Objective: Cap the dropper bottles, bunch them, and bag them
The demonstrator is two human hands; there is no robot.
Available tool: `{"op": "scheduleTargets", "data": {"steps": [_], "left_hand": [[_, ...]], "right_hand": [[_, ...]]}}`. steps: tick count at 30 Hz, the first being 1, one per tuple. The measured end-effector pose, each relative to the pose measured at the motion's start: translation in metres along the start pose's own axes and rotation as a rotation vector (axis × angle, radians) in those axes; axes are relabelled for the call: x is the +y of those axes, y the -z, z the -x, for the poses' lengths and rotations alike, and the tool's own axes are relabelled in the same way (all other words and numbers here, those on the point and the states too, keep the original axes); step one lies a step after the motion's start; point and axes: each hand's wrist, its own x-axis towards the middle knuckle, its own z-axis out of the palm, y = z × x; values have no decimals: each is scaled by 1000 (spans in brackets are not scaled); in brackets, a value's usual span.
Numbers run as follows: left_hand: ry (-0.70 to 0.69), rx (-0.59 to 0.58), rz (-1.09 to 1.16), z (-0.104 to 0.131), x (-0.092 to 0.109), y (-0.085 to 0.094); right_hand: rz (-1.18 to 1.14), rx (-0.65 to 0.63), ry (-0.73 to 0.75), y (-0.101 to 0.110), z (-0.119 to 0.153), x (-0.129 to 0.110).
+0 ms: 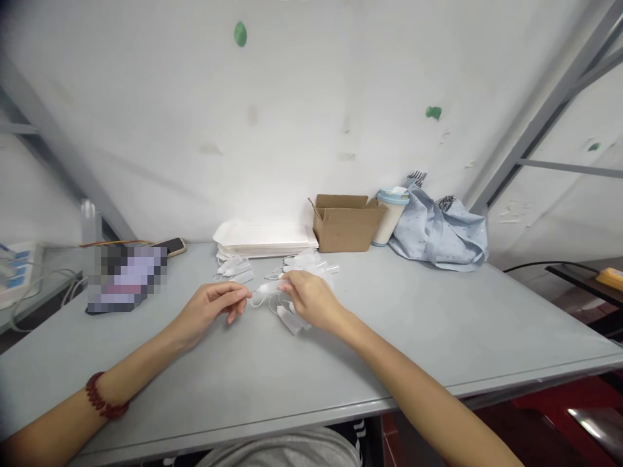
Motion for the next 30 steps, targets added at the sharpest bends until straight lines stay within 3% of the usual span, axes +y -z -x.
{"op": "scheduleTargets", "data": {"steps": [11,16,20,24,27,30], "left_hand": [[48,-37,3,-1,-3,-1],[58,-28,-13,-2,-3,1],[63,174,34,-5,-2,10],[142,413,129,-10,-6,19],[215,465,183,-12,-9,21],[242,447,200,-12,-10,18]], "right_hand": [[33,-56,22,-5,4,-4],[27,-114,-44,-4,4,-7],[7,-169,-91,-2,6,-9],[85,-314,-15,0,8,-11],[179,-379,18,-1,8,-13],[236,-401,34,-1,8,-14]]}}
